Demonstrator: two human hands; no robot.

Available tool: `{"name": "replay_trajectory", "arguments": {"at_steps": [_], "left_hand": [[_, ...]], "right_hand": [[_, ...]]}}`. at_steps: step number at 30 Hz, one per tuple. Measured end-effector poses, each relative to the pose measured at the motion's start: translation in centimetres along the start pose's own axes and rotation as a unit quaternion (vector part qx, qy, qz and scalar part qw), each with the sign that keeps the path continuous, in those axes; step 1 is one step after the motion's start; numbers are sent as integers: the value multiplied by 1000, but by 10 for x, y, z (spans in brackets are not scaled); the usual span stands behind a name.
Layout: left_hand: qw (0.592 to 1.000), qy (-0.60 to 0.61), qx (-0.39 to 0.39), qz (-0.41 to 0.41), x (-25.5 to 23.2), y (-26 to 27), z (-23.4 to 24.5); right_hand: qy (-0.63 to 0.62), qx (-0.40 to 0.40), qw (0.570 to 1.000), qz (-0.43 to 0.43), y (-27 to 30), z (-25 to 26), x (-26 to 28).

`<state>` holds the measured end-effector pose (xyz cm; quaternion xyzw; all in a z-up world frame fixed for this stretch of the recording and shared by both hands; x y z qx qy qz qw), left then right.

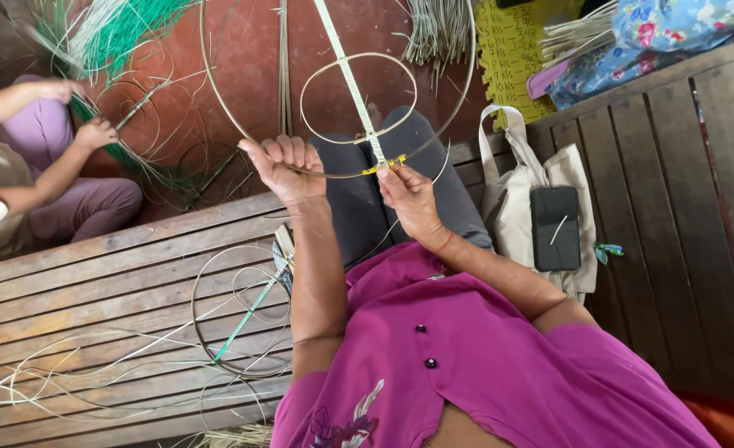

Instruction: Bending and measuring thin wooden strips to create circular frames

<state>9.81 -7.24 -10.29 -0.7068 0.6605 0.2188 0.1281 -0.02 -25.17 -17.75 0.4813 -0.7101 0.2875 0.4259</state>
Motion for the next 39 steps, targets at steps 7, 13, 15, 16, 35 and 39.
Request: {"name": "replay_trajectory", "arguments": {"at_steps": [7, 13, 15, 16, 35, 39], "left_hand": [[1000, 7, -2, -1, 3, 3, 9], [995, -73, -63, 35, -33, -3, -16], [994, -82, -57, 36, -62, -10, -15], [987, -144, -66, 26, -78, -18, -6], [981, -152, -116, -4, -81, 0, 28], [903, -416, -104, 28, -114, 6, 51]], "right_hand": [[-4, 8, 1000, -13, 2, 5, -14], [52, 41, 998, 8, -16, 9, 18], [99, 62, 993, 16, -25, 16, 36], [141, 94, 985, 39, -30, 18, 44], [198, 158, 965, 69, -36, 45, 40], [241, 155, 957, 42, -47, 74, 36]]}}
Point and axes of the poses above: each hand's wrist, its own y-axis away from the middle knuckle, its own z-axis out of the back of the hand, x = y × z, the point moved 5 cm from there along -y, towards the middle knuckle, and after that the axes turned 7 degrees about z, right-handed, at the moved point
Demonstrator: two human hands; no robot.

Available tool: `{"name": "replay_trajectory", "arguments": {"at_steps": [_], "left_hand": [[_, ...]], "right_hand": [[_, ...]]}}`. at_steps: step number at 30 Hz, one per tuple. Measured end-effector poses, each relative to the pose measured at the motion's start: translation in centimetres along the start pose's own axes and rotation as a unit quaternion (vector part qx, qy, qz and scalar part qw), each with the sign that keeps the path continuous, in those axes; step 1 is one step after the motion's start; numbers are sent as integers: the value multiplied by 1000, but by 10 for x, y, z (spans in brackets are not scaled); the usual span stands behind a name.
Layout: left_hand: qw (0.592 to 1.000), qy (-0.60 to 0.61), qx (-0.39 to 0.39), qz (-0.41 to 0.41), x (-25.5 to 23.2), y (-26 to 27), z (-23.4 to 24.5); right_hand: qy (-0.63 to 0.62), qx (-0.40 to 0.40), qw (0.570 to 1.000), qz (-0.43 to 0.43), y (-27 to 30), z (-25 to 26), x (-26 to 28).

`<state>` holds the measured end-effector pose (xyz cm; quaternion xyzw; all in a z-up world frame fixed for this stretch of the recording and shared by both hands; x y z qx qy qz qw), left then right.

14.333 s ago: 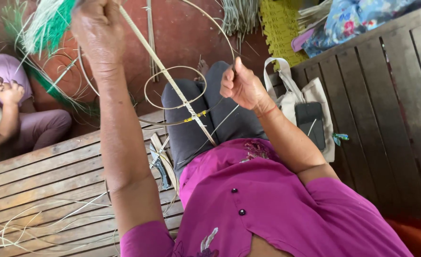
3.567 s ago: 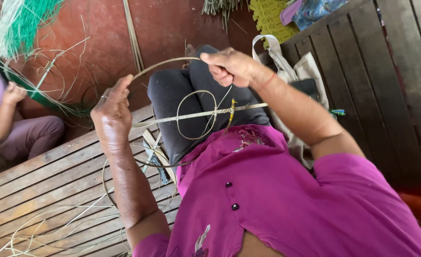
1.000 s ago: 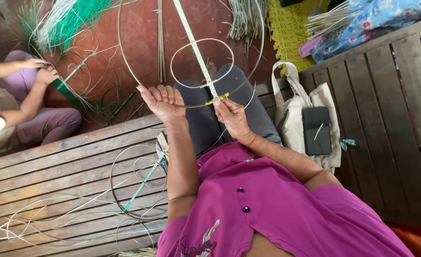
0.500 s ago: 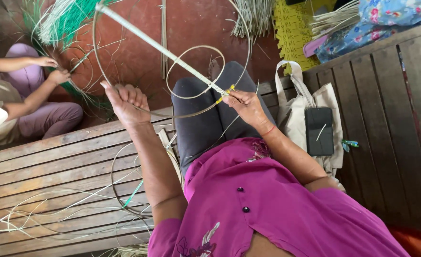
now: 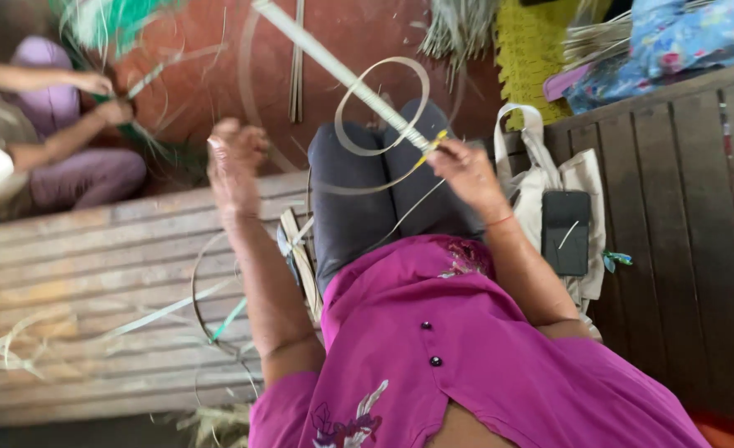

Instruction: Bending and measuring thin wooden strips to create circular frames

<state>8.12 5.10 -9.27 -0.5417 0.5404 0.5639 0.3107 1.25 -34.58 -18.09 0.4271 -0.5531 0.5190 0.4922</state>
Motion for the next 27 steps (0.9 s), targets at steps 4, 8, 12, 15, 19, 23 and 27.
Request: {"name": "replay_trajectory", "arguments": {"at_steps": [4, 8, 12, 15, 19, 23, 27], "left_hand": [[935, -299, -111, -153, 44, 3, 157], [770, -601, -160, -141, 112, 47, 251], [822, -557, -95, -71, 158, 68, 242], [847, -519, -86, -72, 167, 84, 213], [777, -613, -68, -128, 202, 86, 196], [720, -672, -72, -158, 211, 85, 190], [698, -701, -93, -108, 208, 76, 215]], "right_hand": [[20, -20, 994, -101, 21, 29, -47], [-52, -126, 977, -165, 32, 36, -73], [-55, -159, 971, -170, 29, 32, -57], [-46, -169, 973, -148, 30, 34, -55], [58, -107, 990, -65, 28, 19, -32], [152, -53, 980, 118, 22, 6, 19], [177, -74, 969, 153, 23, 10, 20]]}}
Point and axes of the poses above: each hand's wrist, its own y-axis away from the middle knuckle, its own z-axis out of the back of the hand, x = y × z, the point moved 5 cm from there along -y, towards the middle knuckle, and after that the axes turned 7 degrees about z, right-handed, at the moved point
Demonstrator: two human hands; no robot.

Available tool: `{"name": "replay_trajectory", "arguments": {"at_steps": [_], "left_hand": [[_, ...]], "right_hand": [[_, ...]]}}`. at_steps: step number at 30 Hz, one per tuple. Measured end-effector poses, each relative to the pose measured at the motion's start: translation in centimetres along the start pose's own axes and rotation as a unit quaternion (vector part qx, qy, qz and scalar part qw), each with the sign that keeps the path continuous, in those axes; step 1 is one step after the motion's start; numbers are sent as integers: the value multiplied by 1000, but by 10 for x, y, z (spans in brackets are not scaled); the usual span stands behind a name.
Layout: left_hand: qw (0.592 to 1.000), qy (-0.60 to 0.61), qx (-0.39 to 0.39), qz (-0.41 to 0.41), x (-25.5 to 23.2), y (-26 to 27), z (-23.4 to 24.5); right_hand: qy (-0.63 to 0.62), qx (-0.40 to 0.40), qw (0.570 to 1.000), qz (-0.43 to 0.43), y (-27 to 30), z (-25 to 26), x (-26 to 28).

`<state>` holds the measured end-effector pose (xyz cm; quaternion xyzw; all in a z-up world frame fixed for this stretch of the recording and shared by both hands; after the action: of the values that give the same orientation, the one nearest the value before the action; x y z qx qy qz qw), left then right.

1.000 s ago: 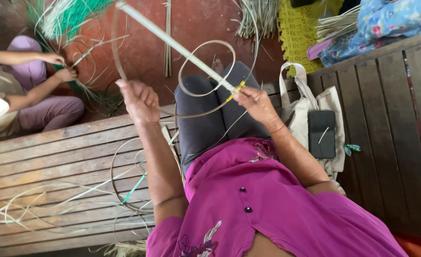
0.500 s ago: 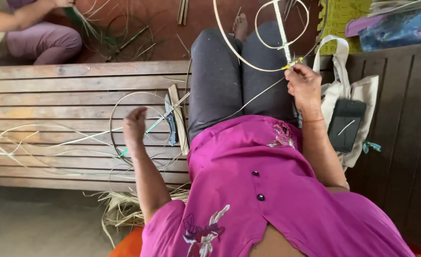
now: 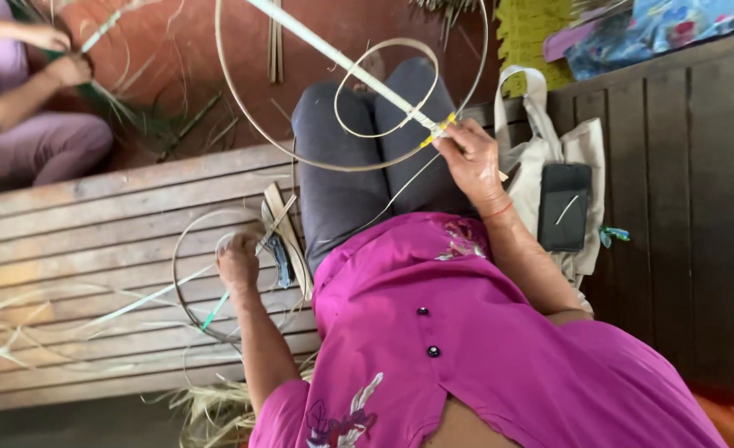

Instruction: Bending and measuring thin wooden strips to create circular frames

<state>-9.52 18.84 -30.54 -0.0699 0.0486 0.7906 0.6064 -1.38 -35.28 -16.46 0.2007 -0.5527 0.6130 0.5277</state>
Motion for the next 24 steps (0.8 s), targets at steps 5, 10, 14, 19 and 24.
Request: {"name": "replay_trajectory", "arguments": {"at_steps": [5, 10, 14, 19, 24], "left_hand": [[992, 10, 113, 47, -16, 8, -1], [986, 31, 134, 91, -15, 9, -4], [947, -207, -100, -223, -13, -8, 10], [984, -110, -99, -102, -15, -30, 92], [928, -115, -147, -324, -143, -54, 124]], "right_hand": [[-21, -30, 998, 42, -11, 5, 33], [-59, -55, 997, 7, -7, 8, 21], [-60, -109, 989, -81, 5, 20, -15], [-33, -152, 980, -124, -6, 47, -4], [-221, -249, 923, -195, -12, 88, 0]]}}
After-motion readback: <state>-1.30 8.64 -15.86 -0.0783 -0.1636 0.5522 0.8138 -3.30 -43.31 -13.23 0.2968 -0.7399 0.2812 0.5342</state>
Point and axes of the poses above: each hand's wrist, its own y-axis away from the middle knuckle, its own z-axis out of the back of the hand, x = y × z, the point moved 5 cm from there along -y, towards the middle knuckle, and after that the axes turned 7 degrees about z, right-handed, at the moved point
